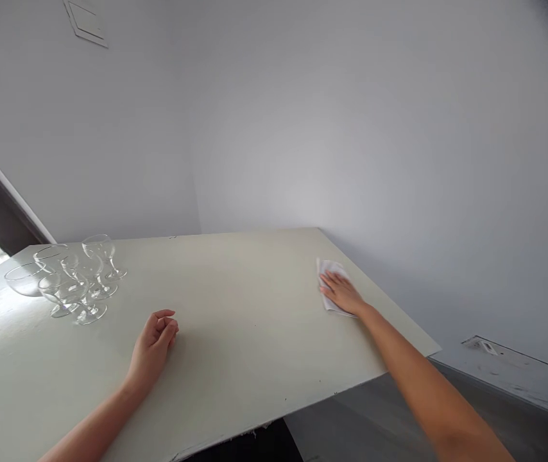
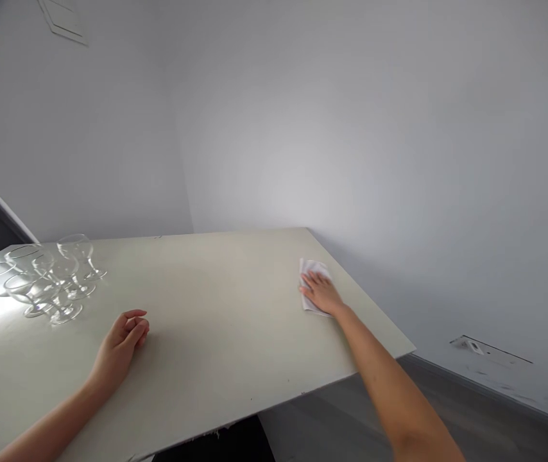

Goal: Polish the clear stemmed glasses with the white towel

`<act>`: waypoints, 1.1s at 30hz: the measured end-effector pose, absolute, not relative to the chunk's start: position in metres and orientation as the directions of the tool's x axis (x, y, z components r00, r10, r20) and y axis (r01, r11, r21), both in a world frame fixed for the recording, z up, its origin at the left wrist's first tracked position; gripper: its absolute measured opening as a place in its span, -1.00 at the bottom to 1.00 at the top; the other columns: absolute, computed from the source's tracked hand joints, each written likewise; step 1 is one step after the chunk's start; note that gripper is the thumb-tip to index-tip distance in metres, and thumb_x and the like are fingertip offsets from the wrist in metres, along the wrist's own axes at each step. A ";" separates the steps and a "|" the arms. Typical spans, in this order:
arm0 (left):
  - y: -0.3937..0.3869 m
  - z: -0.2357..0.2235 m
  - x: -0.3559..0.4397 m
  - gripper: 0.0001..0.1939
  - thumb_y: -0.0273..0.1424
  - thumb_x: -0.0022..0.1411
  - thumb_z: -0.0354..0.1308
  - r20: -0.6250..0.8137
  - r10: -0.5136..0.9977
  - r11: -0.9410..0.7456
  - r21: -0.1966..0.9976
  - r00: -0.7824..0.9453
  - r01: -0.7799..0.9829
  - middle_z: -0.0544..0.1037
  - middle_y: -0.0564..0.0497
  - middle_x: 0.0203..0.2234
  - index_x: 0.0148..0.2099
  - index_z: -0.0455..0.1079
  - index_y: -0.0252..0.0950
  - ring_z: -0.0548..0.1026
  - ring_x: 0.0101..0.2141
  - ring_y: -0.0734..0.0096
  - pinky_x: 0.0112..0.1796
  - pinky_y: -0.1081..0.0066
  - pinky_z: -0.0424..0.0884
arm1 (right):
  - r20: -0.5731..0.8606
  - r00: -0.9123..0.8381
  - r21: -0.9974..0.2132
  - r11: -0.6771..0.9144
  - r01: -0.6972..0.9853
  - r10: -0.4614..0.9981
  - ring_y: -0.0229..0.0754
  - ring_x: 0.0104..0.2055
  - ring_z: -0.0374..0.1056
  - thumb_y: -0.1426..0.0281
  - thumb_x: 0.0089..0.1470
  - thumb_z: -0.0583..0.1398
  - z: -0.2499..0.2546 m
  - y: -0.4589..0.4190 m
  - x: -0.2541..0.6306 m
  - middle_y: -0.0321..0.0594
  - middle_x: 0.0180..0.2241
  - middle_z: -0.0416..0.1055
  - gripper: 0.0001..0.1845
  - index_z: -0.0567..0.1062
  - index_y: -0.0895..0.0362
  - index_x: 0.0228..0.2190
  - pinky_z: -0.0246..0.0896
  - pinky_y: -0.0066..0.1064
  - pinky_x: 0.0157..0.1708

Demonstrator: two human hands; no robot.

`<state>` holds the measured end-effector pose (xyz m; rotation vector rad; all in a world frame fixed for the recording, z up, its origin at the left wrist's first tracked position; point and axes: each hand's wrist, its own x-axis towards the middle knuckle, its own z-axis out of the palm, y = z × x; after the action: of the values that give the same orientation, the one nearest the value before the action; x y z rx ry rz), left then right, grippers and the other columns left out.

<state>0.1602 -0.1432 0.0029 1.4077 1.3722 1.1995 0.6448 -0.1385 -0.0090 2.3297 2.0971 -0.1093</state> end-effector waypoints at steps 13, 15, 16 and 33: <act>-0.147 0.004 0.167 -0.78 -0.25 0.09 0.06 0.129 0.988 -0.119 0.987 -0.087 0.107 0.24 0.13 -0.52 -0.22 0.21 -0.22 0.17 -0.57 0.57 -0.53 0.53 0.11 | 0.097 0.281 -0.087 -0.273 0.958 0.955 -0.07 0.26 -0.33 -0.08 -0.14 -0.12 -0.056 -0.267 0.654 -0.35 0.22 -0.15 -0.20 -0.34 -0.41 0.13 -0.12 -0.01 0.15; -0.148 0.004 0.168 -0.80 -0.26 0.11 0.03 0.138 0.986 -0.130 0.987 -0.090 0.098 0.23 0.12 -0.51 -0.23 0.21 -0.23 0.17 -0.55 0.56 -0.52 0.53 0.12 | 0.164 0.152 -0.094 -0.138 0.986 0.975 -0.09 0.24 -0.28 -0.04 -0.18 -0.06 -0.064 -0.264 0.631 -0.37 0.20 -0.08 -0.18 -0.39 -0.53 0.07 -0.05 -0.01 0.11; -0.149 0.005 0.168 -0.81 -0.26 0.12 0.02 0.139 0.986 -0.131 0.987 -0.092 0.094 0.22 0.12 -0.51 -0.23 0.21 -0.23 0.17 -0.55 0.56 -0.52 0.52 0.12 | 0.196 0.080 -0.098 -0.061 0.993 0.977 -0.08 0.24 -0.25 -0.03 -0.19 -0.04 -0.066 -0.260 0.617 -0.39 0.19 -0.05 -0.18 -0.38 -0.56 0.06 -0.03 -0.02 0.10; -0.135 0.005 0.135 -0.69 -0.26 0.03 0.06 0.175 0.832 -0.161 0.984 -0.526 0.072 0.26 0.09 -0.50 -0.15 0.25 -0.23 0.23 -0.52 0.52 -0.45 0.45 0.19 | -0.064 -0.951 -0.502 0.814 0.292 0.302 0.07 0.27 -0.52 -0.04 0.03 0.00 0.027 -0.187 0.326 -0.20 0.26 -0.35 -0.20 -0.07 0.02 0.20 -0.56 0.03 0.19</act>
<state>0.1348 -0.1351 0.0049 1.0424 1.5437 1.7449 0.3260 -0.1872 0.0271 0.4924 3.0102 -0.8281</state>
